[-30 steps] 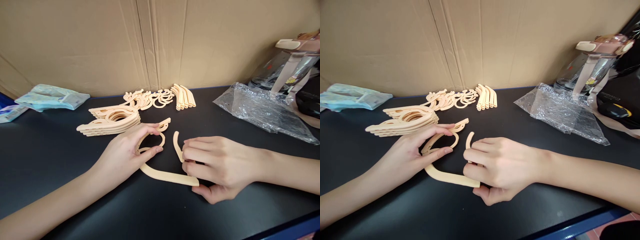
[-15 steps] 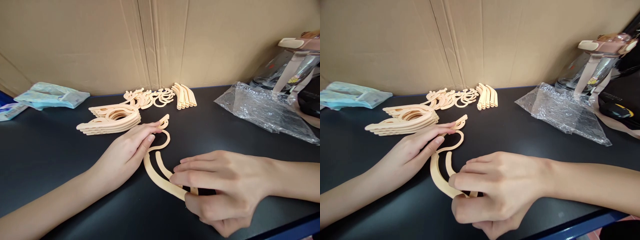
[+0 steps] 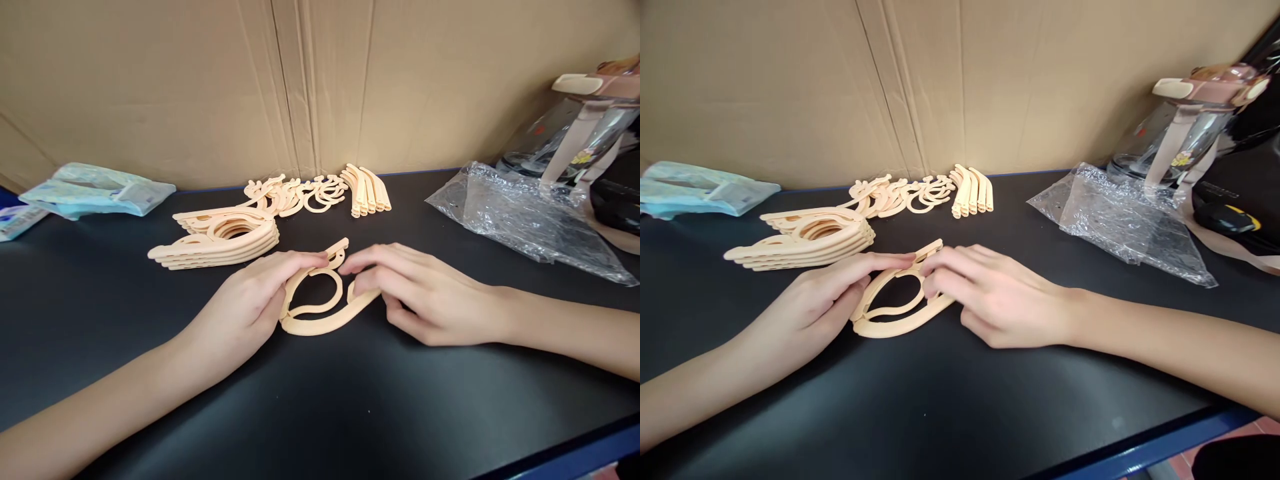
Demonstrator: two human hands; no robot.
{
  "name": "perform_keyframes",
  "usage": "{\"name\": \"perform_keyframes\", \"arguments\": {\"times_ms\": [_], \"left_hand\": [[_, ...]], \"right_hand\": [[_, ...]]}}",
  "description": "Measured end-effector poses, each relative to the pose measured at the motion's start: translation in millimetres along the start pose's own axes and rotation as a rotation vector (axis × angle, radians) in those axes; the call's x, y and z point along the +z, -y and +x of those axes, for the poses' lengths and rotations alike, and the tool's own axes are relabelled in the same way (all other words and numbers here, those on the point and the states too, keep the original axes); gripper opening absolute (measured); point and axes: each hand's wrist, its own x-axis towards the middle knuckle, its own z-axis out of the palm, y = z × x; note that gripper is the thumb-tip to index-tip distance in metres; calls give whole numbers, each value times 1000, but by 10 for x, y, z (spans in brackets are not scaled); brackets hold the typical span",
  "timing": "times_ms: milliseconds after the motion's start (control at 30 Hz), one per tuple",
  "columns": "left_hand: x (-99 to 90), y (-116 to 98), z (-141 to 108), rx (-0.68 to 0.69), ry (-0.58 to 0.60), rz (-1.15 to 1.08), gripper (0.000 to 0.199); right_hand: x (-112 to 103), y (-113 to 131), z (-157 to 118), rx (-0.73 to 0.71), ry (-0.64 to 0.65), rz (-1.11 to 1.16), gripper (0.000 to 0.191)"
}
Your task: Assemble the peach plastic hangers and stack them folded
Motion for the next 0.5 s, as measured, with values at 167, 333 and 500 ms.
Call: {"name": "perform_keyframes", "arguments": {"times_ms": [167,333,500], "left_hand": [[10,-12,19,46,26,28,32],[10,-16,13,49,50,51,30],[7,-16,-6,60,37,87,32]], "right_hand": [[19,-106,-22,120,-43,-7,40],[27,-114,-25,184,-60,-41,38],[51,-141,-25,266,-93,-18,33]]}}
